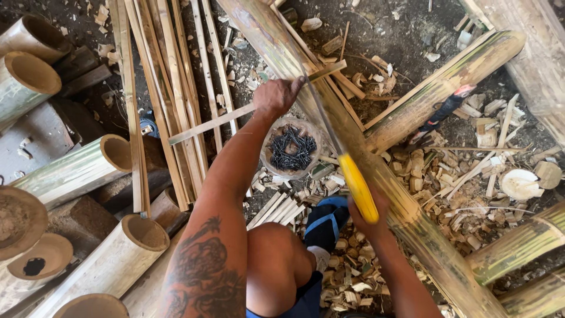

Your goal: The person assembles a bamboo structure by cutting bamboo strips with a hand saw, positioning them on a frame, and securing them with nails using a hammer. The person also uses a knife to trim and adjust the bamboo pieces.

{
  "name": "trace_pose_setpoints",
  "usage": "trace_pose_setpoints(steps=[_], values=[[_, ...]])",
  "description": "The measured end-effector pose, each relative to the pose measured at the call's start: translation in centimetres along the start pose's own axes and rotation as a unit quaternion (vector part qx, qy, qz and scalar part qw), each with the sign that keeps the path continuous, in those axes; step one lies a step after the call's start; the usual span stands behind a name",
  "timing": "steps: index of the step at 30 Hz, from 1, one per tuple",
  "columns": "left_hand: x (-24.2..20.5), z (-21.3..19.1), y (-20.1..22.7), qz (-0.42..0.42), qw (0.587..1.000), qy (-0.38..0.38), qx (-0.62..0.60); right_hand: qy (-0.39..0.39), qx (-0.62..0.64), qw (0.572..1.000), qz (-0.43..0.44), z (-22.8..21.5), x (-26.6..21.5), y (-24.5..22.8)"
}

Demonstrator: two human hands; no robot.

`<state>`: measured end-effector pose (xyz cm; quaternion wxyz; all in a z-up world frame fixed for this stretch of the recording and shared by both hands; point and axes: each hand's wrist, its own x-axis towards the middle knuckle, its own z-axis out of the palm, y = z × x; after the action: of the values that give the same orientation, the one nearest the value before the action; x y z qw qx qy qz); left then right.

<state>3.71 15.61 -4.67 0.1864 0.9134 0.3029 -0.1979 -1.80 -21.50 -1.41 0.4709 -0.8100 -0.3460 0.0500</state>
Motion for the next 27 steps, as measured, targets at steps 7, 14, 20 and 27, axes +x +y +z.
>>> trace_pose_setpoints(steps=[7, 14, 20, 27], values=[[0.0, 0.4, -0.1, 0.002, 0.999, 0.049, -0.010, -0.002, 0.033, 0.999, 0.018, 2.4, 3.3, 0.0], [0.6, -0.2, -0.1, -0.045, 0.999, -0.024, 0.008, 0.016, 0.015, 0.998, -0.060, -1.1, 0.1, -3.1], [0.2, 0.8, -0.2, -0.006, 0.998, 0.059, -0.023, -0.007, 0.091, 0.993, 0.070, 3.4, 6.2, -0.2], [1.1, 0.5, -0.2, -0.033, 0.999, 0.009, 0.016, 0.008, -0.006, 0.999, -0.045, -0.8, 0.6, -1.6]])
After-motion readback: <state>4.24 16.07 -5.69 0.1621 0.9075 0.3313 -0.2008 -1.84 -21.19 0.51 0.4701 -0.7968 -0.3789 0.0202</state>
